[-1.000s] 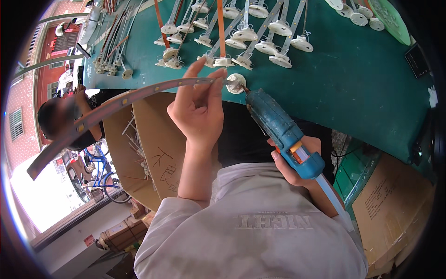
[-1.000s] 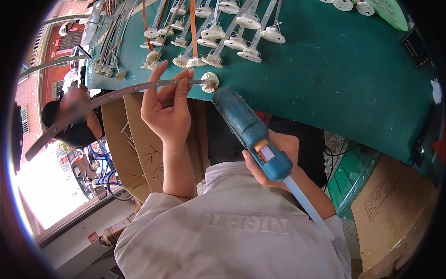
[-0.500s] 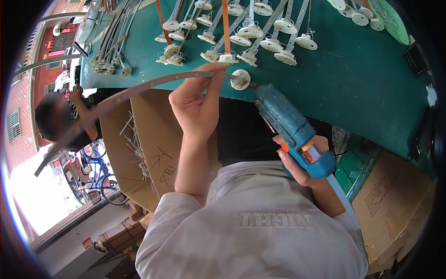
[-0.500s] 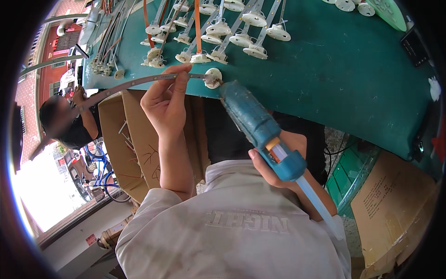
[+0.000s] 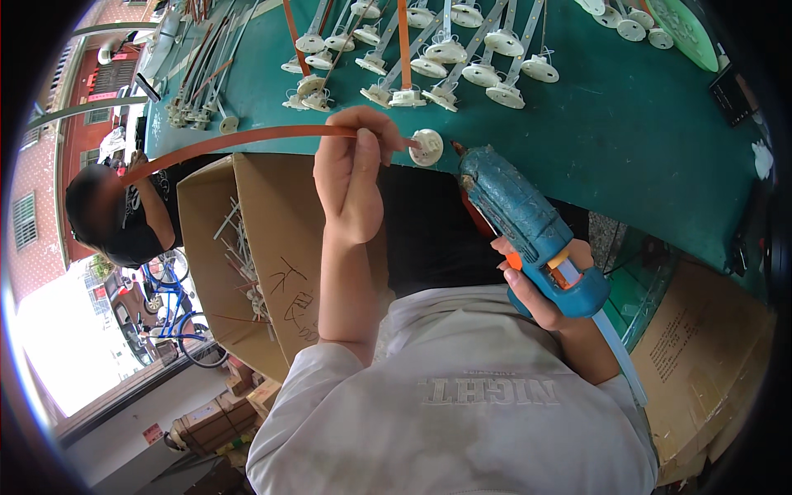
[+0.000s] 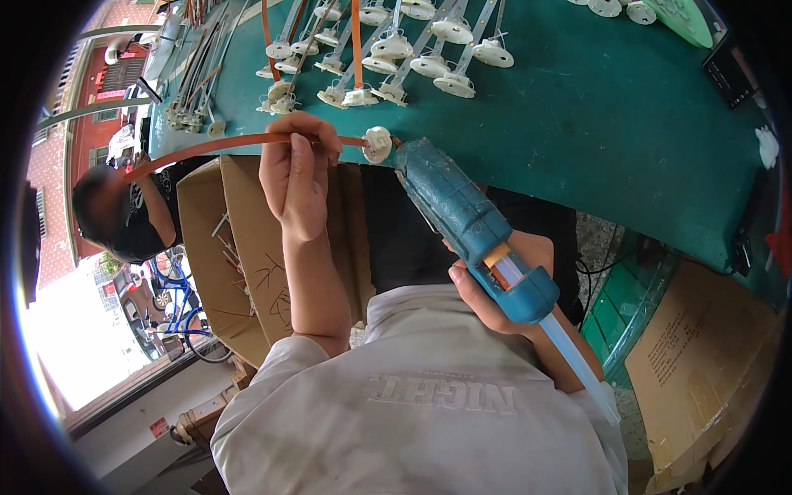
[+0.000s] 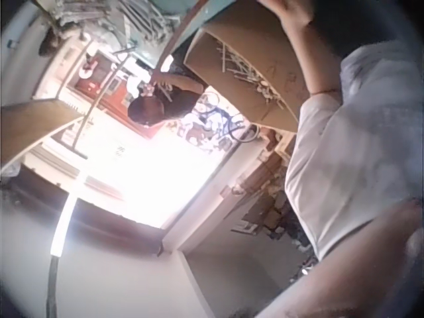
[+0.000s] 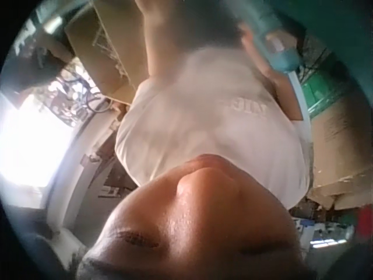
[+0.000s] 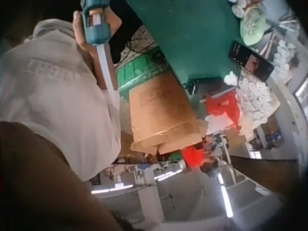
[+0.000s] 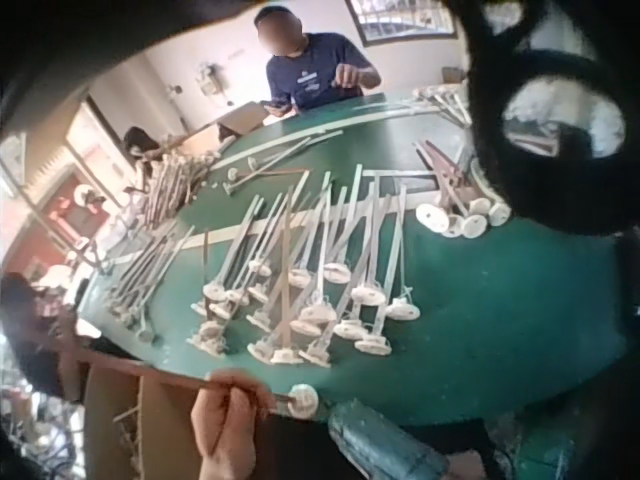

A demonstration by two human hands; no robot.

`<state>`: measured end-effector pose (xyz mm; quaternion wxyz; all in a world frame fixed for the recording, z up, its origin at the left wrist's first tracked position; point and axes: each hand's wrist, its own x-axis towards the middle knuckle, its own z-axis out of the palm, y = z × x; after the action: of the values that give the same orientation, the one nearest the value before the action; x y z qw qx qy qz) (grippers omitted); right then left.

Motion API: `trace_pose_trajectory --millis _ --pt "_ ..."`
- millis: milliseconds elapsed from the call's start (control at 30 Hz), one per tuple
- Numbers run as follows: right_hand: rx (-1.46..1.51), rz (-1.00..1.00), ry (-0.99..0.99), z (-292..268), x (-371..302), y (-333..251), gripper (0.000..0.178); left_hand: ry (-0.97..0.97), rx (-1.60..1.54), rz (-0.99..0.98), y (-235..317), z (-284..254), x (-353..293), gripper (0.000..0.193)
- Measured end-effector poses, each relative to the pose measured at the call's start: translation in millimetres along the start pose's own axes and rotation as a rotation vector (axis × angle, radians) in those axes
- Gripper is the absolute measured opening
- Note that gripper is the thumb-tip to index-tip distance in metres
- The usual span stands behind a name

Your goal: The recorder is using a hot glue gun to attach small plastic base components to white plastic stems on an assembly line.

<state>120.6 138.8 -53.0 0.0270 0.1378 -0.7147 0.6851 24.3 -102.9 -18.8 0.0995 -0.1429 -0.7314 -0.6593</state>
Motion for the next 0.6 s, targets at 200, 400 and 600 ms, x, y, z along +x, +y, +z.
trace_pose_trajectory --millis 200,400,600 --pt "0.022 0.013 -0.030 6 5 6 0.017 -0.132 0.290 0.183 -11 -3 1 0.014" --pt "-0.002 0.021 -0.084 15 2 18 0.014 -0.084 0.373 0.245 -17 0 0 0.014" --pt "-0.010 -0.019 -0.002 22 8 14 0.014 -0.117 0.417 0.187 -9 -1 5 0.014"
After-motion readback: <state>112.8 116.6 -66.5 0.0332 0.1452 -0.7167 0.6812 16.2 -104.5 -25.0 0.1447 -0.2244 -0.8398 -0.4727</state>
